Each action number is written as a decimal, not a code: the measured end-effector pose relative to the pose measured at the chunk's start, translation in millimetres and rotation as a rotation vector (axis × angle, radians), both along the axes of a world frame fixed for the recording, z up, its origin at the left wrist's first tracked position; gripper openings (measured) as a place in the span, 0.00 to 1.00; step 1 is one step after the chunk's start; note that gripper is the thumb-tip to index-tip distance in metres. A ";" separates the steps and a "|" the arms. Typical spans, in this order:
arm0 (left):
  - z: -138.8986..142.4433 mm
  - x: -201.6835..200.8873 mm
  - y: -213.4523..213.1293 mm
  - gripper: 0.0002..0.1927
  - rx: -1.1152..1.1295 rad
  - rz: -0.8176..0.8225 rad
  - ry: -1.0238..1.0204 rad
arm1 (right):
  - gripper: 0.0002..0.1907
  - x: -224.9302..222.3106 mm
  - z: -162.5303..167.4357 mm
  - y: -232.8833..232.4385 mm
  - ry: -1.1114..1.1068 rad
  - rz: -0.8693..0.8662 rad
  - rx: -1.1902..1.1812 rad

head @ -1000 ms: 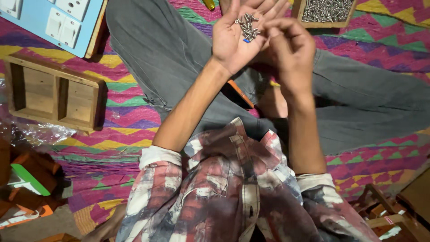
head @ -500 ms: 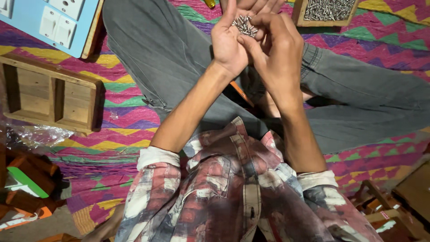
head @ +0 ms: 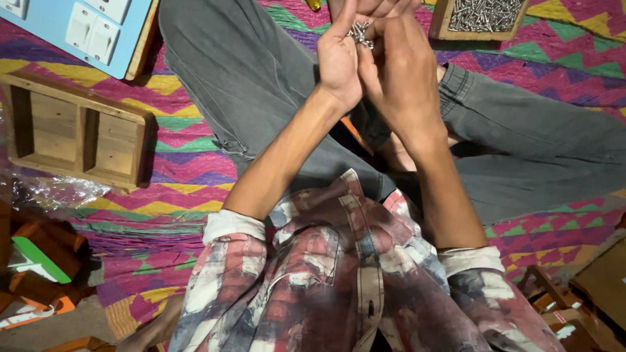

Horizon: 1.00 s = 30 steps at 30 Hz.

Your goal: The person sits on a floor mat and sorts small metal screws by type, picking screws one at a time from a handful held in one hand and placing them into divided wooden trays. They occasionally grab new handfuls of screws from a tray and continue sorting among piles of white plastic switch plates.

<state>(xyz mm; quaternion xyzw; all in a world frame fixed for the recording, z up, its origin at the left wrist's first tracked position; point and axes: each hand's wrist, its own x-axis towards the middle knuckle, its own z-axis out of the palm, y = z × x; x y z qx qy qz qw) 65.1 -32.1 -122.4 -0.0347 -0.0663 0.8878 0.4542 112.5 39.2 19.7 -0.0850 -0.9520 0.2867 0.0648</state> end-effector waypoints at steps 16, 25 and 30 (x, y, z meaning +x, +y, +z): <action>17.3 -11.4 5.9 0.29 0.154 0.095 -0.031 | 0.10 26.8 -16.4 53.9 -0.024 -0.300 -1.894; -5.1 -5.0 2.4 0.27 0.058 0.182 -0.074 | 0.37 3.4 32.9 19.0 0.365 -0.843 -2.401; 4.1 -11.5 1.8 0.26 -0.140 0.112 -0.050 | 0.39 -19.8 64.3 6.5 0.436 -1.059 -2.352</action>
